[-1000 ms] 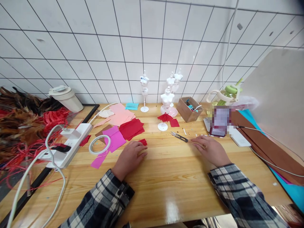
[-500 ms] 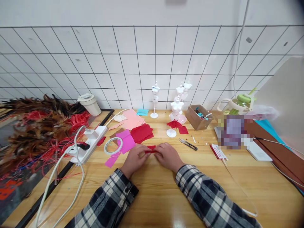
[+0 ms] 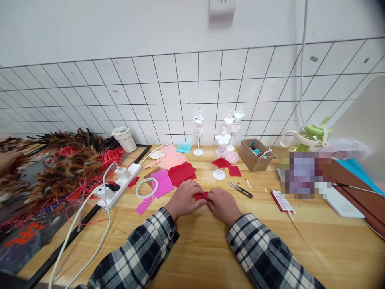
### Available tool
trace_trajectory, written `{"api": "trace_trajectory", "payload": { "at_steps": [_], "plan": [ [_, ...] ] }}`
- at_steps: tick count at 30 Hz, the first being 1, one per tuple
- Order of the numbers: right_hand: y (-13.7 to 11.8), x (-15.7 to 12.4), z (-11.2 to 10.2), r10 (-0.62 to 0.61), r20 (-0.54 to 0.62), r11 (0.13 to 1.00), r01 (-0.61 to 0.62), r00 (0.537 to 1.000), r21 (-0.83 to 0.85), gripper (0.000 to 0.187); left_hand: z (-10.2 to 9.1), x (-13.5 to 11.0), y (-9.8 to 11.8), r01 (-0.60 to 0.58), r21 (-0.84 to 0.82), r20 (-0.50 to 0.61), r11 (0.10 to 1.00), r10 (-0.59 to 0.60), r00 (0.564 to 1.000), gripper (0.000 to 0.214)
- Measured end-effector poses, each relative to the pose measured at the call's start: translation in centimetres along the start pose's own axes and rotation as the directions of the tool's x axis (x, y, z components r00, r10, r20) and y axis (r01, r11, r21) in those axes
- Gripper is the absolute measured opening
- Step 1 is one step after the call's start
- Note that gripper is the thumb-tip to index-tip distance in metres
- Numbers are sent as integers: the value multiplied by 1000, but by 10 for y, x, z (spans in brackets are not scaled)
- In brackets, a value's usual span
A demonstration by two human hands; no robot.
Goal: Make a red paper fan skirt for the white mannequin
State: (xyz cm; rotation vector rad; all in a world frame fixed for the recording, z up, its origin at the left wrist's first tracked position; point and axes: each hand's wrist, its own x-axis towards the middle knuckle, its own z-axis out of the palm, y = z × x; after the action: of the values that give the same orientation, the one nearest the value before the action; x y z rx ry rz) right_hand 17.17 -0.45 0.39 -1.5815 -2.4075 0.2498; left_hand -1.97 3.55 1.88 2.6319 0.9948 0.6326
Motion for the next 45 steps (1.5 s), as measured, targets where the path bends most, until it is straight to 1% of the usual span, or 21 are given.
{"api": "trace_trajectory", "payload": {
  "at_steps": [5, 6, 8, 10, 12, 14, 15, 17, 19, 22, 24, 26, 30, 32, 34, 36, 38, 40, 41, 42, 45],
  "plan": [
    [4, -2, -3, 13, 7, 998, -14, 1000, 60, 22, 2, -5, -1, -29, 23, 100, 999, 27, 995, 33],
    [5, -2, -2, 16, -10, 997, -15, 1000, 82, 23, 2, -7, -2, -27, 13, 92, 1000, 25, 995, 31],
    [6, -1, -1, 45, -69, 991, -36, 997, 127, 24, 4, -10, -5, 21, -2, 30, 1000, -21, 999, 28],
    [7, 0, 2, 107, -148, 985, -84, 983, 153, 25, 7, -10, -8, 124, 18, -58, 992, -123, 991, 29],
    [8, 3, 7, 159, -202, 980, -130, 966, 151, 31, 12, -9, -11, 229, 74, -110, 970, -221, 969, 35],
    [10, 6, 12, 163, -207, 980, -135, 965, 143, 41, 16, -8, -12, 285, 126, -114, 950, -272, 956, 38],
    [10, 7, 15, 150, -196, 982, -122, 969, 146, 41, 18, -7, -12, 295, 137, -105, 946, -282, 954, 35],
    [11, 9, 19, 127, -170, 980, -97, 977, 172, 27, 20, -7, -11, 296, 130, -87, 946, -287, 954, 26],
    [12, 10, 21, 142, -170, 970, -103, 975, 220, 11, 20, -7, -11, 290, 92, -75, 953, -284, 956, 19],
    [14, 10, 21, 176, -202, 941, -105, 963, 322, 5, 19, -8, -14, 268, -63, -72, 961, -272, 960, 11],
    [14, 9, 20, 200, -224, 907, -94, 954, 411, 10, 19, -9, -17, 267, -208, -86, 941, -289, 953, 10],
    [13, 9, 20, 235, -224, 855, -92, 946, 511, 21, 18, -11, -16, 289, -306, -94, 907, -331, 939, 11],
    [12, 10, 23, 284, -167, 763, -117, 944, 635, 39, 18, -16, -9, 312, -388, -31, 867, -351, 936, 13],
    [11, 10, 24, 276, -127, 737, -125, 953, 664, 36, 18, -19, -6, 305, -405, -11, 862, -339, 941, 13],
    [11, 10, 24, 261, -96, 729, -131, 960, 672, 26, 16, -21, -8, 286, -375, -31, 882, -320, 947, 16],
    [10, 9, 22, 259, -79, 744, -147, 963, 652, 17, 10, -22, -16, 262, -270, -115, 927, -302, 947, 21],
    [8, 8, 21, 239, -70, 767, -144, 968, 625, 15, 2, -22, -29, 283, -75, -269, 956, -293, 918, 27],
    [5, 7, 21, 186, -62, 783, -110, 981, 612, 15, -7, -22, -45, 375, 129, -361, 918, -308, 880, 34],
    [4, 7, 21, 156, -58, 790, -90, 986, 607, 16, -10, -21, -52, 426, 192, -380, 884, -333, 863, 36],
    [3, 7, 21, 133, -53, 796, -75, 990, 600, 16, -13, -21, -59, 456, 235, -366, 858, -357, 859, 35],
    [0, 6, 21, 96, -35, 817, -58, 995, 574, 15, -15, -19, -69, 483, 280, -271, 830, -414, 869, 23]
  ]
}}
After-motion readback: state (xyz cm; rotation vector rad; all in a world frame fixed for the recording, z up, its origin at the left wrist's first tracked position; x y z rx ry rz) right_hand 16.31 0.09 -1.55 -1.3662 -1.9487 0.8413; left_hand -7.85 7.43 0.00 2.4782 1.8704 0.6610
